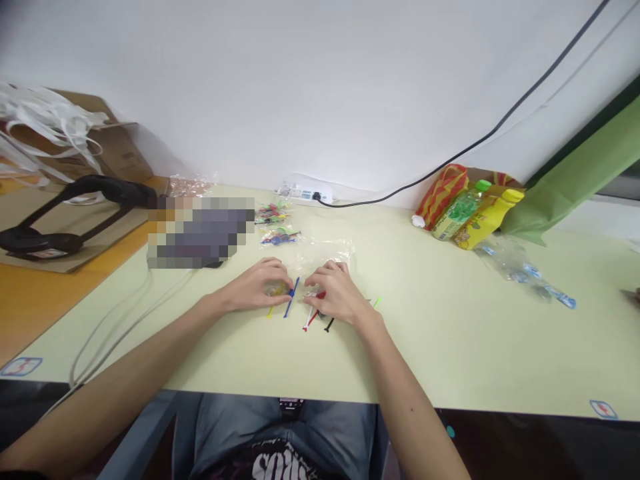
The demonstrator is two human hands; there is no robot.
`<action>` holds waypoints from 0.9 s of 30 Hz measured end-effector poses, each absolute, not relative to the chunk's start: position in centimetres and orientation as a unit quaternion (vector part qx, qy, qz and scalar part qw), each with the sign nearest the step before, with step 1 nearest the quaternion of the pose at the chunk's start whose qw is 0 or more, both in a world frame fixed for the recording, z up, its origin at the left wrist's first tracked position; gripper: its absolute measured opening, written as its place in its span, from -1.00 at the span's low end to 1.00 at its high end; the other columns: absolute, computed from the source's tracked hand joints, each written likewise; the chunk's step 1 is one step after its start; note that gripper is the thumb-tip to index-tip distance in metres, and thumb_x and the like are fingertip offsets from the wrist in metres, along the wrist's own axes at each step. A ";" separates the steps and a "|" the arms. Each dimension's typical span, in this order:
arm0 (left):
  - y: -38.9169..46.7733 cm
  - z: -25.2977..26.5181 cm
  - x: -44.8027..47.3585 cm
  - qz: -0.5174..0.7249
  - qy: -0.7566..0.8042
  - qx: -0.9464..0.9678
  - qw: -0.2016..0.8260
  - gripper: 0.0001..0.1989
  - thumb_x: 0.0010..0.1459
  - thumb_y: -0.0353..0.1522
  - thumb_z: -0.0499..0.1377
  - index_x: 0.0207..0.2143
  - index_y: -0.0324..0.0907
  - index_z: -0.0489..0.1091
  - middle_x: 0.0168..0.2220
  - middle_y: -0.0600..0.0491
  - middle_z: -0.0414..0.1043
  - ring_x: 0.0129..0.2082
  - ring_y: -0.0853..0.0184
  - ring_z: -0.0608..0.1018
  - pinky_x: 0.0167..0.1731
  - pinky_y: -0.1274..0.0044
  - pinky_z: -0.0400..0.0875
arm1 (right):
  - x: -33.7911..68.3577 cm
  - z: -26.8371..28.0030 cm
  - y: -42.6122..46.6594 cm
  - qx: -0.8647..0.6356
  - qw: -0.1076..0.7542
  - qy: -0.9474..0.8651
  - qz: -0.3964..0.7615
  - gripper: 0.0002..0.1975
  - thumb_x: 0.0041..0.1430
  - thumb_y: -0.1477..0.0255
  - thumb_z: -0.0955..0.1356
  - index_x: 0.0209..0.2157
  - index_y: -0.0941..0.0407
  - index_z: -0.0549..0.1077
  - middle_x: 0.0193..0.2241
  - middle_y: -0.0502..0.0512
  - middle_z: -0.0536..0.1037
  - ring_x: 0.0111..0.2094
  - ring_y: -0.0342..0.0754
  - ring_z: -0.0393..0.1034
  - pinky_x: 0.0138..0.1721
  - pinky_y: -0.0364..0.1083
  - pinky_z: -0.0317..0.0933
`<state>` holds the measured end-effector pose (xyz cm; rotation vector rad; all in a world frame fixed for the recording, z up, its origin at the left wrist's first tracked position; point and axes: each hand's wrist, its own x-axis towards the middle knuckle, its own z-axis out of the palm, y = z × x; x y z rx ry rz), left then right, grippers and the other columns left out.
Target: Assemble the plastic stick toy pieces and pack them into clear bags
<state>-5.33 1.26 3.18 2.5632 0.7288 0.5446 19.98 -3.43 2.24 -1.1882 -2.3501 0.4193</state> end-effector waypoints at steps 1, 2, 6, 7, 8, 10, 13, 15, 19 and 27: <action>1.3 3.2 -5.4 0.196 0.262 0.921 0.211 -0.84 0.17 -0.21 0.31 -0.23 -0.05 0.58 -0.27 0.06 0.60 -0.16 0.22 0.54 0.11 0.33 0.27 | 20.0 2.2 -3.4 -0.433 0.230 -0.858 0.150 -0.79 0.19 0.26 0.50 -0.18 0.05 0.58 -0.19 0.15 0.62 -0.07 0.14 0.34 0.03 0.15 0.00; 1.3 3.2 -5.4 0.199 0.262 0.920 0.214 -0.84 0.15 -0.21 0.31 -0.24 -0.05 0.58 -0.27 0.05 0.60 -0.16 0.22 0.54 0.11 0.32 0.27 | 20.0 2.1 -3.4 -0.434 0.227 -0.859 0.147 -0.82 0.19 0.29 0.49 -0.19 0.05 0.57 -0.18 0.14 0.62 -0.07 0.14 0.33 0.03 0.15 -0.01; 1.2 3.2 -5.5 0.212 0.256 0.915 0.229 -0.85 0.13 -0.24 0.32 -0.24 -0.04 0.59 -0.26 0.06 0.60 -0.17 0.22 0.54 0.11 0.33 0.28 | 20.0 1.9 -3.5 -0.439 0.224 -0.858 0.143 -0.88 0.21 0.36 0.47 -0.22 0.05 0.57 -0.20 0.14 0.62 -0.08 0.13 0.34 0.03 0.16 -0.03; 1.2 3.2 -5.5 0.212 0.255 0.915 0.230 -0.85 0.13 -0.24 0.32 -0.24 -0.04 0.59 -0.26 0.06 0.60 -0.17 0.23 0.54 0.12 0.33 0.27 | 20.0 1.9 -3.5 -0.440 0.225 -0.857 0.145 -0.89 0.21 0.36 0.46 -0.22 0.05 0.57 -0.21 0.14 0.62 -0.08 0.12 0.34 0.03 0.16 -0.04; 1.2 3.2 -5.5 0.210 0.256 0.915 0.229 -0.85 0.13 -0.24 0.32 -0.24 -0.05 0.58 -0.26 0.06 0.60 -0.18 0.24 0.54 0.12 0.33 0.27 | 20.0 1.8 -3.5 -0.441 0.226 -0.856 0.148 -0.90 0.22 0.37 0.45 -0.22 0.05 0.57 -0.22 0.13 0.62 -0.08 0.12 0.34 0.04 0.16 -0.04; 1.2 3.2 -5.5 0.206 0.255 0.917 0.229 -0.86 0.14 -0.24 0.32 -0.25 -0.05 0.57 -0.27 0.07 0.59 -0.18 0.25 0.55 0.13 0.34 0.26 | 19.9 1.7 -3.5 -0.441 0.228 -0.854 0.156 -0.90 0.22 0.37 0.45 -0.21 0.05 0.56 -0.24 0.12 0.62 -0.08 0.12 0.35 0.04 0.16 -0.04; 1.2 3.3 -5.6 0.210 0.251 0.915 0.236 -0.86 0.13 -0.24 0.33 -0.25 -0.06 0.56 -0.30 0.09 0.58 -0.21 0.26 0.55 0.14 0.35 0.26 | 19.8 1.6 -3.4 -0.441 0.245 -0.846 0.173 -0.88 0.21 0.38 0.45 -0.19 0.04 0.55 -0.25 0.09 0.62 -0.08 0.11 0.38 0.06 0.15 -0.01; 1.1 3.4 -5.6 0.215 0.251 0.914 0.237 -0.82 0.13 -0.22 0.34 -0.22 -0.07 0.57 -0.28 0.07 0.58 -0.20 0.25 0.55 0.14 0.35 0.27 | 19.6 1.6 -3.3 -0.440 0.274 -0.835 0.188 -0.86 0.20 0.39 0.45 -0.18 0.04 0.54 -0.22 0.08 0.62 -0.09 0.10 0.42 0.08 0.14 0.01; 0.8 3.6 -5.5 0.252 0.257 0.905 0.227 -0.63 0.17 -0.16 0.33 0.00 -0.07 0.52 -0.05 -0.02 0.56 0.00 0.17 0.52 0.15 0.33 0.28 | 19.2 1.7 -3.4 -0.431 0.360 -0.799 0.215 -0.88 0.24 0.36 0.42 -0.18 0.04 0.49 -0.16 0.09 0.61 -0.09 0.07 0.47 0.08 0.12 0.13; 0.2 2.5 -4.6 0.333 0.231 0.902 0.148 -0.73 0.30 -0.26 0.25 0.04 -0.02 0.53 -0.04 -0.05 0.55 -0.01 0.18 0.48 0.10 0.28 0.30 | 18.3 2.1 -3.9 -0.389 0.465 -0.713 0.353 -0.57 0.18 0.28 0.49 0.04 0.01 0.38 -0.16 0.08 0.56 -0.08 0.05 0.50 0.04 0.08 0.32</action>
